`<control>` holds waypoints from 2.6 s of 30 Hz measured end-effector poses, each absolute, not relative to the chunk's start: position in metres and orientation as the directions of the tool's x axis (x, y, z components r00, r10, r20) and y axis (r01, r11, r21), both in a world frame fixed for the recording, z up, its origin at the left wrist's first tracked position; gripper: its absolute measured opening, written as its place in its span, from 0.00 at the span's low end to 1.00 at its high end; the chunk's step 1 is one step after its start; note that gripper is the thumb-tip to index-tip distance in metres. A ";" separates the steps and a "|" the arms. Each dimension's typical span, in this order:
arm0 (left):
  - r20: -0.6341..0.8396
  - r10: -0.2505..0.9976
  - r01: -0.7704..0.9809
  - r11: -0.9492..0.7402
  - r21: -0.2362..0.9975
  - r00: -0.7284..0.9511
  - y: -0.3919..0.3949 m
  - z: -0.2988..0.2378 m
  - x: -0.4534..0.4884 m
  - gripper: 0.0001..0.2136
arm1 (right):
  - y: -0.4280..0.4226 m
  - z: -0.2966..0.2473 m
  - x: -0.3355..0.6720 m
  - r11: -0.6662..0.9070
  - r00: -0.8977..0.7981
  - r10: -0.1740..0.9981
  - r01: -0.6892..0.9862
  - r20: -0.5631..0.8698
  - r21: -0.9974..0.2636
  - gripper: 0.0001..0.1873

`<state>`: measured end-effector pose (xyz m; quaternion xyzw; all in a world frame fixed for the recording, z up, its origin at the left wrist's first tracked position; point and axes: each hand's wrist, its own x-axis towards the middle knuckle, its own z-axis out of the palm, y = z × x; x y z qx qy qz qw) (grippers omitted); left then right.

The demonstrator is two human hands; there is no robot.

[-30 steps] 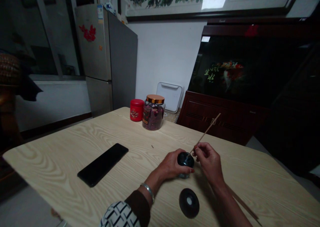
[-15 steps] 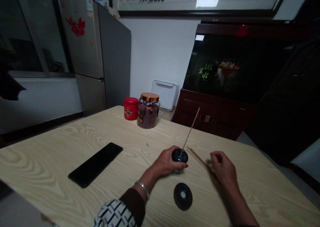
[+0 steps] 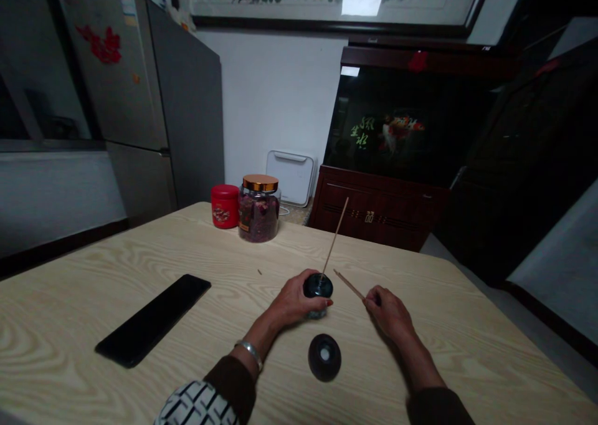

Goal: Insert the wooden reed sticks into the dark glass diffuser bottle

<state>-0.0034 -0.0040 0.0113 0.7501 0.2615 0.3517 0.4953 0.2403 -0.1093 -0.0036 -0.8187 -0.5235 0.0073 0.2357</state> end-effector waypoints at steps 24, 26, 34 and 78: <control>0.274 0.734 -0.001 -0.349 0.937 0.622 -0.003 0.010 -0.006 0.26 | -0.102 0.033 0.227 0.133 0.699 0.664 0.237 0.264 -0.962 0.22; 0.263 0.736 -0.002 -0.335 0.942 0.623 -0.003 0.010 -0.006 0.27 | -0.102 0.043 0.223 0.231 0.727 0.670 -0.012 0.150 -0.973 0.22; 0.283 0.744 0.027 -0.374 0.927 0.606 -0.001 0.006 -0.004 0.28 | -0.088 0.101 0.185 0.555 0.696 0.651 -0.164 0.303 -0.816 0.18; 0.257 0.739 0.002 -0.330 0.944 0.622 0.003 0.001 -0.001 0.29 | -0.070 0.012 0.262 -0.253 0.288 0.957 0.861 0.014 -0.442 0.03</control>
